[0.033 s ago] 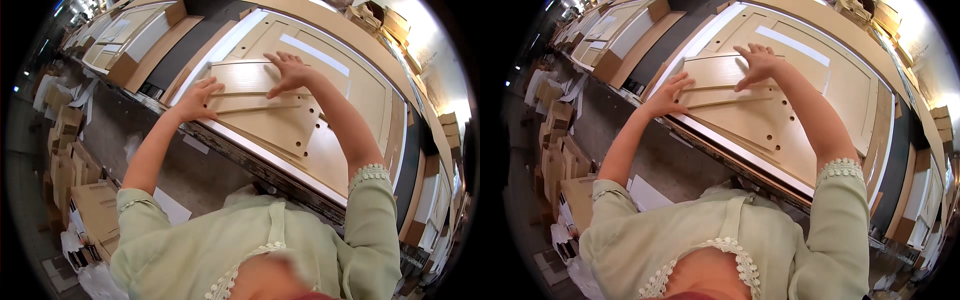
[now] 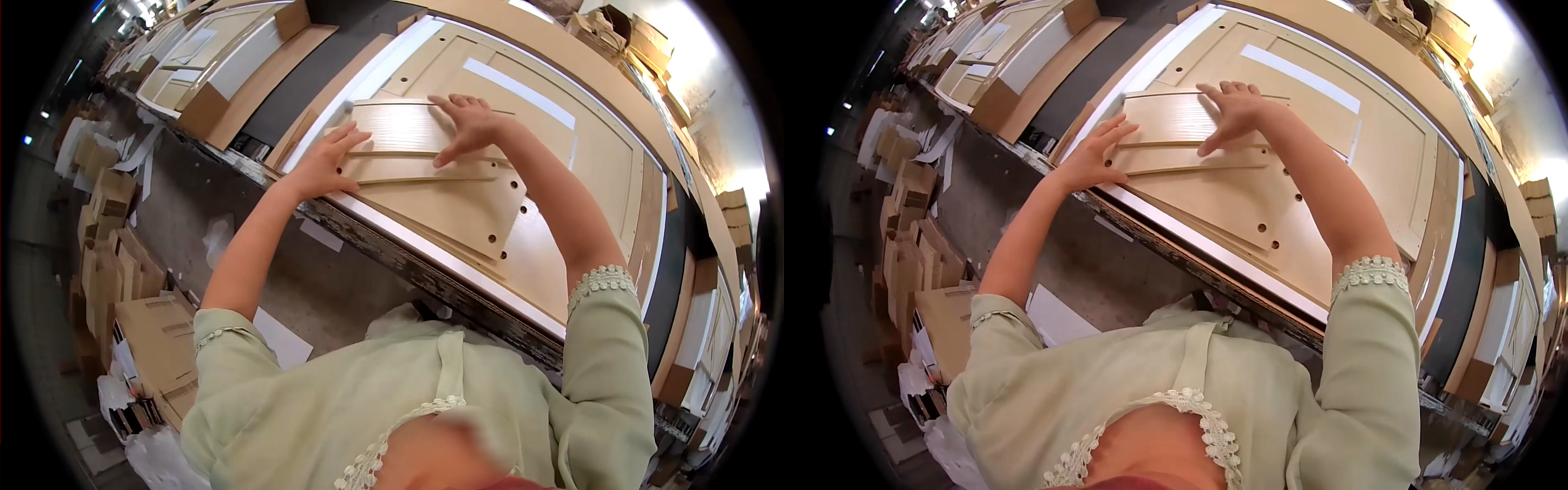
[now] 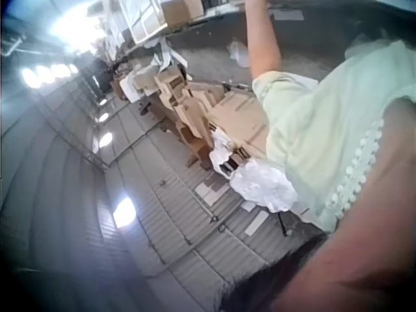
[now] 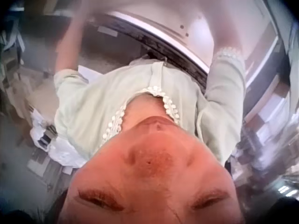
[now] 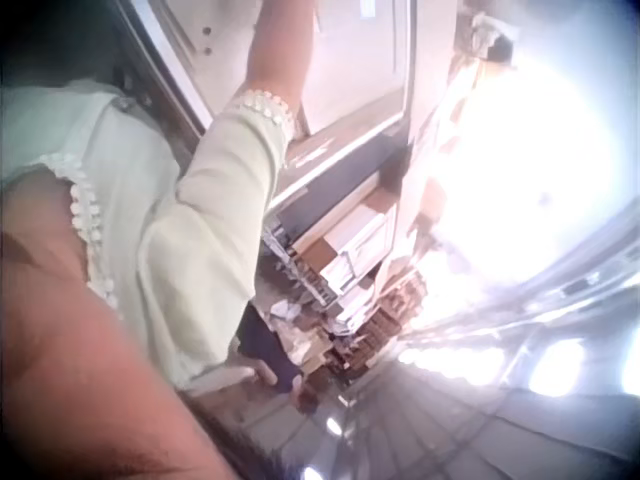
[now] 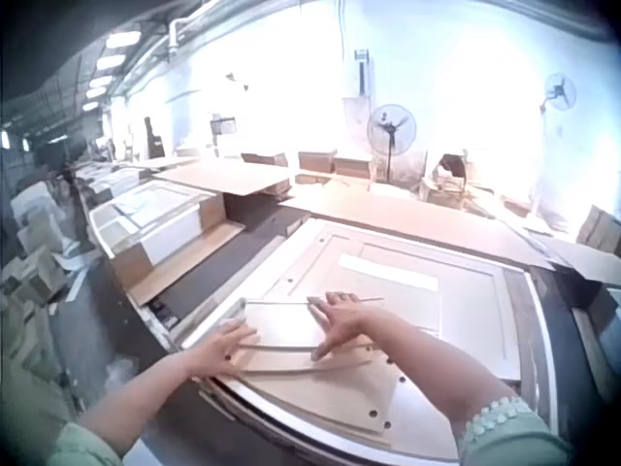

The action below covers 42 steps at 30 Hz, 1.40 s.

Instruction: The person places various wooden furniture panels and foam protective strips into a cardboard box on a conveyor line. The person gathers several wooden pieces from nearby stacks, brings them to the box, and fits them into specific positions alongside foam cushioning.

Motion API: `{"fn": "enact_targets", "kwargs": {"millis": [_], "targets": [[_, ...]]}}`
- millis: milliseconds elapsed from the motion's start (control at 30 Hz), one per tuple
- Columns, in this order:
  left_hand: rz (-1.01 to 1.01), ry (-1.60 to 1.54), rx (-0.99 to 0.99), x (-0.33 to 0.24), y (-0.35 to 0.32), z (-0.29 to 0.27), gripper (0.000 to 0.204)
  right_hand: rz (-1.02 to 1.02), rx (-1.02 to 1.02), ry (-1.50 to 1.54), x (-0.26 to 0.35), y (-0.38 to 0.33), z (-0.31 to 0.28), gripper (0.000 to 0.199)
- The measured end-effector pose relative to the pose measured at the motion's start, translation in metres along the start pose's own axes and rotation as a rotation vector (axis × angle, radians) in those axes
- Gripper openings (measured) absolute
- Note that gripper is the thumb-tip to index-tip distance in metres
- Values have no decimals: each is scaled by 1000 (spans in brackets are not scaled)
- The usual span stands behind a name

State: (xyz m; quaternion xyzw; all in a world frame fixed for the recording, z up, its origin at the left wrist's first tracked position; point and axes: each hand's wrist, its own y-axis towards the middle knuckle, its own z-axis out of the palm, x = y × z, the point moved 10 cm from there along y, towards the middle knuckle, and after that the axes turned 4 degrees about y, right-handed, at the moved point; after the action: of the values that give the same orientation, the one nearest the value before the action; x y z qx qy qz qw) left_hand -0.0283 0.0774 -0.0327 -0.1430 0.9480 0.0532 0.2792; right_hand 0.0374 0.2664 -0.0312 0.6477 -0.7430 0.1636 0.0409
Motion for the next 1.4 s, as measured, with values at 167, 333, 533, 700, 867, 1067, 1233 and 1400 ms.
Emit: {"fn": "enact_targets", "kwargs": {"millis": [167,333,533,700,867,1067,1233,1400], "targets": [[-3,27,-213,4,-15,-20,82,-138,64,-132,68,-7,35,114],[-81,-270,-268,18,-13,-30,74,-86,-19,-101,57,-16,32,110],[-367,-527,-502,83,0,-34,47,-26,-107,-111,21,-103,18,104],[108,395,-160,-26,65,44,40,266,-109,178,-36,-258,5,95],[-146,579,96,-51,78,64,70,453,-346,254,-64,-380,-16,88],[-38,590,76,-64,70,88,70,527,-528,347,-77,-454,-1,89],[158,686,-78,-106,86,102,44,540,-567,357,-71,-465,2,89],[844,403,68,-221,64,179,32,525,-474,242,-63,-441,-14,88]]}}
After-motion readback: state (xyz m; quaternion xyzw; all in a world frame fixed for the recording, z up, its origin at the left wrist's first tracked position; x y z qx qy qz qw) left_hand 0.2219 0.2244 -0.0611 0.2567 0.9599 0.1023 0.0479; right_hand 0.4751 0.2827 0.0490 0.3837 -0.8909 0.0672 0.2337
